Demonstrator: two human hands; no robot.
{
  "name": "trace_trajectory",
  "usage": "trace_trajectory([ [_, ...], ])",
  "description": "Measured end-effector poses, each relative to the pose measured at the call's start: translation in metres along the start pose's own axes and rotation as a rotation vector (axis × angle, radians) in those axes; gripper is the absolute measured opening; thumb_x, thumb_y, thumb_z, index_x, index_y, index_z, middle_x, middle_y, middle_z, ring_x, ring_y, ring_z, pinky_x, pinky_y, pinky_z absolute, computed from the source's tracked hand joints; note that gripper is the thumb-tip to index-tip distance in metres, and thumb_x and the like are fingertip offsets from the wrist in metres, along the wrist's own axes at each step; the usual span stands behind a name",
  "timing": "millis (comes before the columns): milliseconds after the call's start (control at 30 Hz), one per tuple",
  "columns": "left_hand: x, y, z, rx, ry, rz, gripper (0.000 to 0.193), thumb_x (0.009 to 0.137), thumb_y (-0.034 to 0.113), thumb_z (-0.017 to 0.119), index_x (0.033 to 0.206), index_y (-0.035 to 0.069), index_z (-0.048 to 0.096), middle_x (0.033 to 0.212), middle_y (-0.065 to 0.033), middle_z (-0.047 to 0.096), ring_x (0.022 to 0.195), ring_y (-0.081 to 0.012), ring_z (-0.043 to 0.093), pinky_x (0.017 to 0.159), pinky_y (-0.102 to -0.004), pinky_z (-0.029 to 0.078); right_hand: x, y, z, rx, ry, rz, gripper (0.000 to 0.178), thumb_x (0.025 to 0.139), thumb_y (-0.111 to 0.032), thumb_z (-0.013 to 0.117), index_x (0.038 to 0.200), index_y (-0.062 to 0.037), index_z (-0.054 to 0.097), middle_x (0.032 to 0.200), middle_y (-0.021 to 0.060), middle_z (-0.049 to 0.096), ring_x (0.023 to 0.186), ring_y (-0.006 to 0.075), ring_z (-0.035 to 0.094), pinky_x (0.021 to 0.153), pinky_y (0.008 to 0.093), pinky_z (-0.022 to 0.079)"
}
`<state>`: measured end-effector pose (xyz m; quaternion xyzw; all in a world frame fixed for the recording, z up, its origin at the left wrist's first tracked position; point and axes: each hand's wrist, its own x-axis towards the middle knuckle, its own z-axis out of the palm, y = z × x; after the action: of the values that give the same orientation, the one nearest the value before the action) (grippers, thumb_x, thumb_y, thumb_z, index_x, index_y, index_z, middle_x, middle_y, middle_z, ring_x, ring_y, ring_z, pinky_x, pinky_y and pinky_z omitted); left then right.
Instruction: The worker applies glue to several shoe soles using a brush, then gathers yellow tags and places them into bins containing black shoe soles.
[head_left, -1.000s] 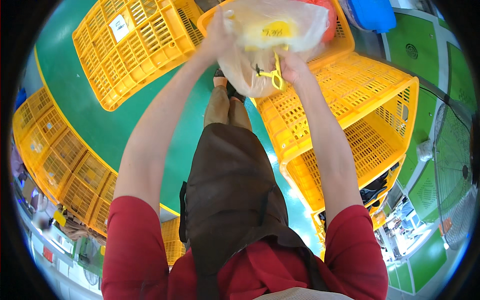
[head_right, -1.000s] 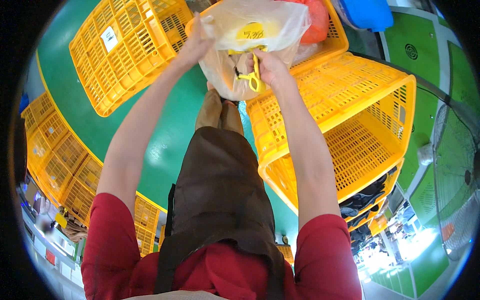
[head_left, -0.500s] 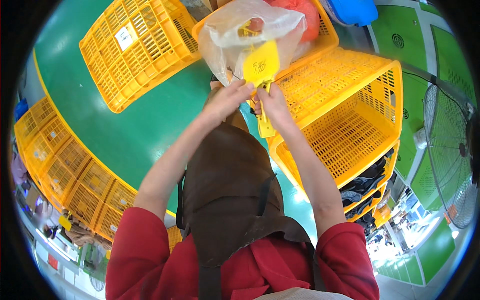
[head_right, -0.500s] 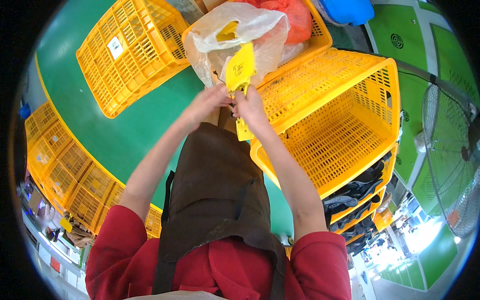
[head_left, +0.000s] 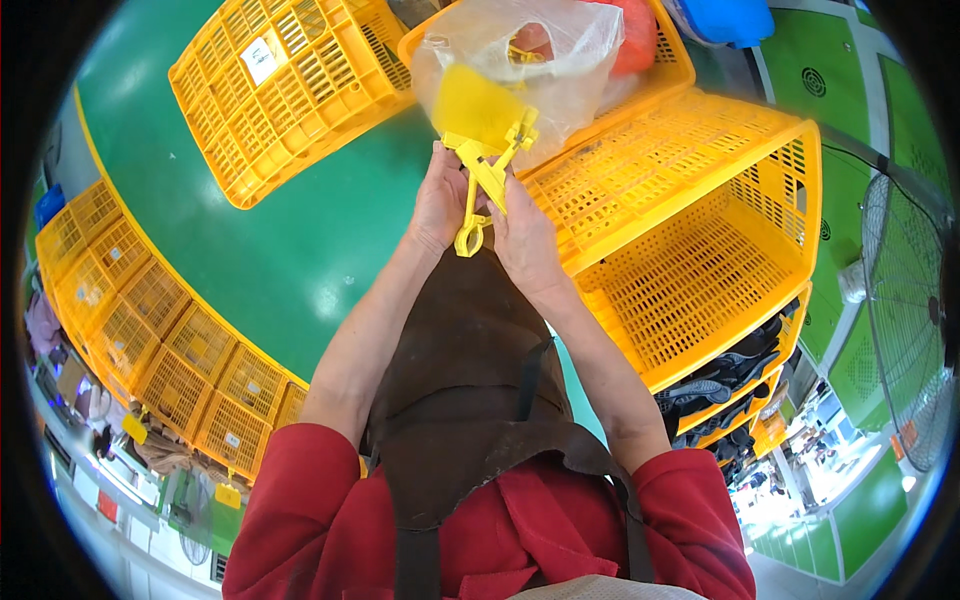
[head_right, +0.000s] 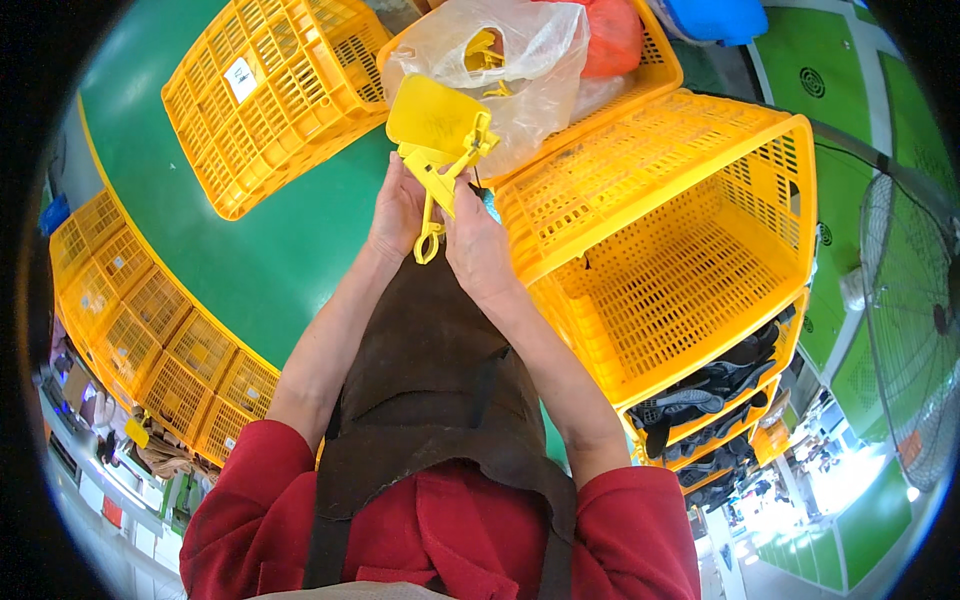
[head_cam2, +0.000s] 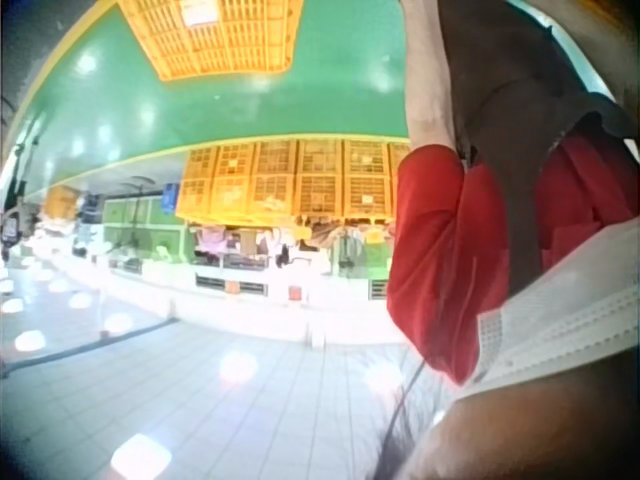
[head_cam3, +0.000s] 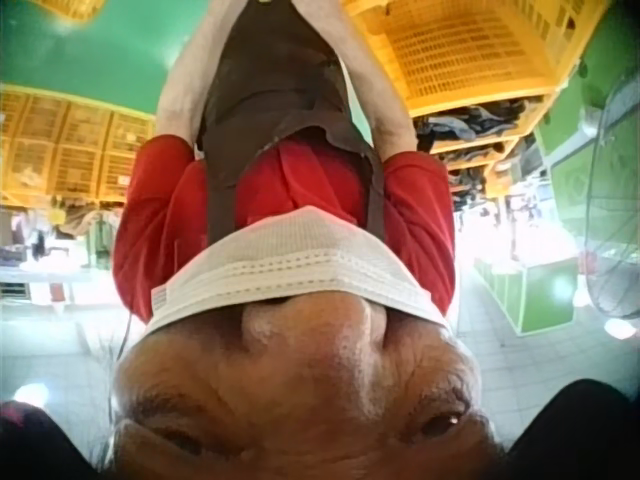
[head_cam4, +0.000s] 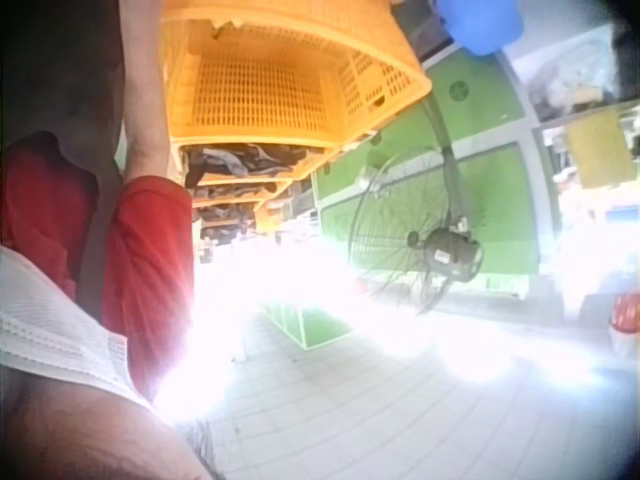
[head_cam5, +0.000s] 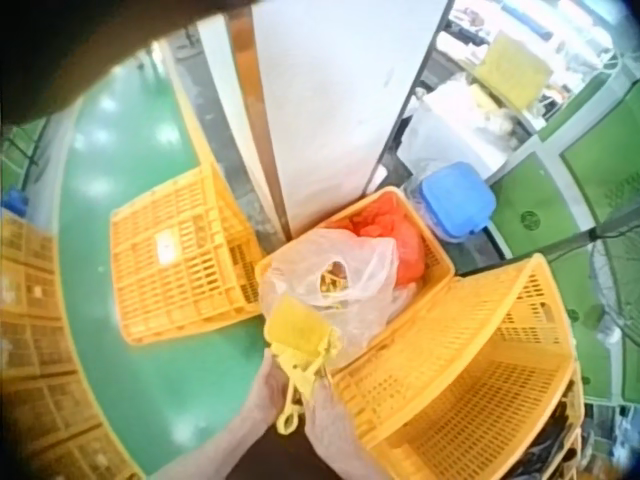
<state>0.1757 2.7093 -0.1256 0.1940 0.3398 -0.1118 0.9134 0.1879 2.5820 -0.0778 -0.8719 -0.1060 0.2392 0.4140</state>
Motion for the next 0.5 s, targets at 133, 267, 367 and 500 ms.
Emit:
trace_trajectory([
  [133,-0.010,-0.001,0.002,-0.013,-0.053,0.038,0.062,0.094,0.055,0.027,0.133,0.008,0.034,0.122,-0.0115,0.054,0.108,-0.0227,0.055,0.093,-0.0386,0.042,0.002,-0.003,0.001,-0.032,0.008,-0.017,0.040,0.088,-0.010,0.053,0.125,-0.0012,0.041,0.096,0.0237,0.061,0.089,0.0404,0.059,0.071,0.0445,0.049],
  [267,-0.021,-0.018,-0.010,0.167,0.047,0.144,0.044,0.090,0.034,0.051,0.120,0.003,0.046,0.109,-0.0113,0.060,0.101,-0.0219,0.058,0.088,-0.0364,0.045,0.009,0.002,0.010,-0.423,-0.349,-0.082,0.037,0.081,-0.007,0.056,0.117,0.0006,0.052,0.094,0.0219,0.063,0.091,0.0373,0.060,0.072,0.0403,0.050],
  [367,-0.029,-0.003,-0.026,0.228,0.238,0.056,0.019,0.085,0.008,0.058,0.102,0.001,0.053,0.088,-0.0088,0.063,0.085,-0.0196,0.063,0.076,-0.0318,0.050,0.038,-0.003,-0.016,-0.017,-0.730,-0.099,0.033,0.077,-0.003,0.054,0.109,0.0036,0.057,0.094,0.0215,0.064,0.090,0.0326,0.063,0.077,0.0357,0.050],
  [500,-0.033,-0.004,-0.046,0.330,0.402,0.119,0.006,0.082,0.004,0.056,0.087,0.000,0.056,0.075,-0.0069,0.060,0.071,-0.0176,0.061,0.067,-0.0295,0.049,0.130,0.099,0.002,-0.065,-0.302,0.293,0.024,0.081,-0.014,0.054,0.100,-0.0034,0.065,0.093,0.0107,0.068,0.088,0.0227,0.064,0.082,0.0346,0.048],
])
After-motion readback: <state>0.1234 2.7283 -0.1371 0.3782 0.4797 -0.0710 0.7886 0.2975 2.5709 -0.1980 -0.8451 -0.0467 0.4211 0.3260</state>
